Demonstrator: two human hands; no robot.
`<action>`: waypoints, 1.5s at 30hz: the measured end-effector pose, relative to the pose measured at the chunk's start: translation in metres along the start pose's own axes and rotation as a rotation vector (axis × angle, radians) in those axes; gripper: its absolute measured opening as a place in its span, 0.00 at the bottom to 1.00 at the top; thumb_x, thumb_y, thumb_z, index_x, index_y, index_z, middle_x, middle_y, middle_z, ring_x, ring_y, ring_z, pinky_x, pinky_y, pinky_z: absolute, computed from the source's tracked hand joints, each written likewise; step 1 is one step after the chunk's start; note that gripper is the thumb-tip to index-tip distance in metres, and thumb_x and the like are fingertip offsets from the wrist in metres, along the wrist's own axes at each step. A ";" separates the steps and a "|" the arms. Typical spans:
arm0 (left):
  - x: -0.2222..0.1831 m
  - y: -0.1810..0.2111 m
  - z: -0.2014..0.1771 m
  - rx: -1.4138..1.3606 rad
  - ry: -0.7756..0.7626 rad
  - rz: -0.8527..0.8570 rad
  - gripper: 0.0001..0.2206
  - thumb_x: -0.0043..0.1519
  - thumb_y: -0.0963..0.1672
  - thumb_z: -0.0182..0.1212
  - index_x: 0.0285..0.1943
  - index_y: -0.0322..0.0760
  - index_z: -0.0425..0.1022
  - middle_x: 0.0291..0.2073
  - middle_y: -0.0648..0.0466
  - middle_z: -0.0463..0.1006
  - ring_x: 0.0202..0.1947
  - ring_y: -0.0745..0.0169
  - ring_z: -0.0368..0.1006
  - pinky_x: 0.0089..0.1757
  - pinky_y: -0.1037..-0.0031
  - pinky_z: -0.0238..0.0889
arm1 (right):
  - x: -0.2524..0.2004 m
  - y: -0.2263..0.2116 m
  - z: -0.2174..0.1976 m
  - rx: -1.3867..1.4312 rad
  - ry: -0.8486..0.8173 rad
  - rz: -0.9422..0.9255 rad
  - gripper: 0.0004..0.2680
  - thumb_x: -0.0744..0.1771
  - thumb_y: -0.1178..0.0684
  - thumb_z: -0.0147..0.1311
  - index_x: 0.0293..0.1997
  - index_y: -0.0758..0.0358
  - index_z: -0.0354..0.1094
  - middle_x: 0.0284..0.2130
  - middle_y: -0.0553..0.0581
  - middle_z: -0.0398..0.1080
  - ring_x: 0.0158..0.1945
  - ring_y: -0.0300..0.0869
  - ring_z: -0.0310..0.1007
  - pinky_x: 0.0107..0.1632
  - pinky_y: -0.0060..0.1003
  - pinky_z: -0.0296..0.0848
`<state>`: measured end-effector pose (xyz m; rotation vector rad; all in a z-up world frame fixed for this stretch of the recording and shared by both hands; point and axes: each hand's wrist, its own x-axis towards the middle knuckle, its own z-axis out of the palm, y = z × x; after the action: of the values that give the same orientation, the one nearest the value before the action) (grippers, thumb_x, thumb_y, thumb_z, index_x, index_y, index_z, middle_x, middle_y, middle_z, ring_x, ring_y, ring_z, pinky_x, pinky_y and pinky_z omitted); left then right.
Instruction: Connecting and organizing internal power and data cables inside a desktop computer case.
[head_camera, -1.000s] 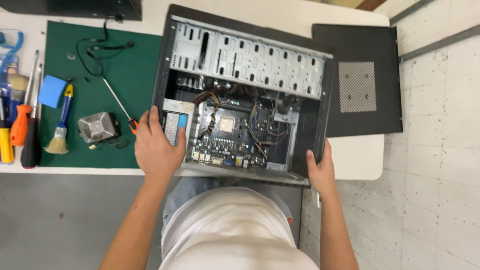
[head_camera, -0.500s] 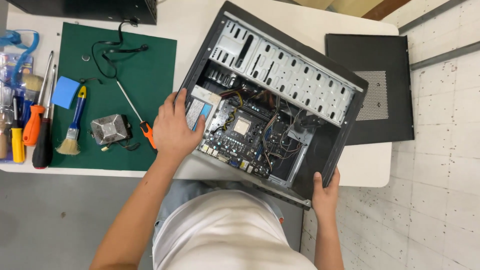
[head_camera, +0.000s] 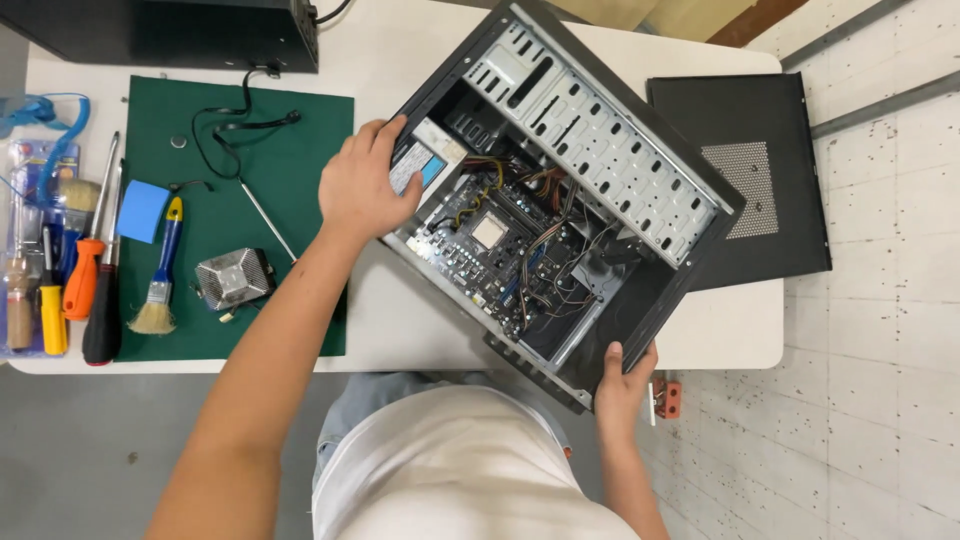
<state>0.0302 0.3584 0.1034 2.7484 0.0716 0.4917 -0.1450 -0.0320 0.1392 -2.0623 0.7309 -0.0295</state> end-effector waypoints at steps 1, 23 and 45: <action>0.007 -0.004 0.002 0.002 0.002 0.002 0.35 0.54 0.56 0.68 0.74 0.51 0.70 0.58 0.54 0.76 0.53 0.48 0.78 0.46 0.57 0.73 | -0.003 0.002 0.003 0.004 0.000 0.000 0.23 0.75 0.46 0.48 0.80 0.58 0.45 0.65 0.78 0.59 0.69 0.67 0.62 0.68 0.61 0.61; 0.016 0.028 -0.002 -0.267 0.145 -0.331 0.38 0.70 0.45 0.71 0.82 0.38 0.44 0.79 0.33 0.43 0.78 0.28 0.49 0.67 0.50 0.61 | -0.053 0.085 0.076 0.360 -0.468 0.005 0.16 0.71 0.54 0.50 0.58 0.58 0.39 0.55 0.58 0.58 0.56 0.37 0.58 0.61 0.37 0.66; -0.082 0.025 -0.072 -0.803 -0.450 -0.381 0.46 0.56 0.34 0.53 0.88 0.39 0.38 0.79 0.27 0.50 0.77 0.26 0.49 0.70 0.44 0.45 | 0.058 0.020 -0.005 -0.661 0.050 -0.643 0.31 0.65 0.52 0.51 0.77 0.74 0.48 0.59 0.78 0.54 0.57 0.71 0.59 0.62 0.62 0.59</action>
<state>-0.0722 0.3496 0.1486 1.9249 0.2238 -0.1850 -0.1082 -0.0731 0.1120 -2.8656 0.0602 -0.2286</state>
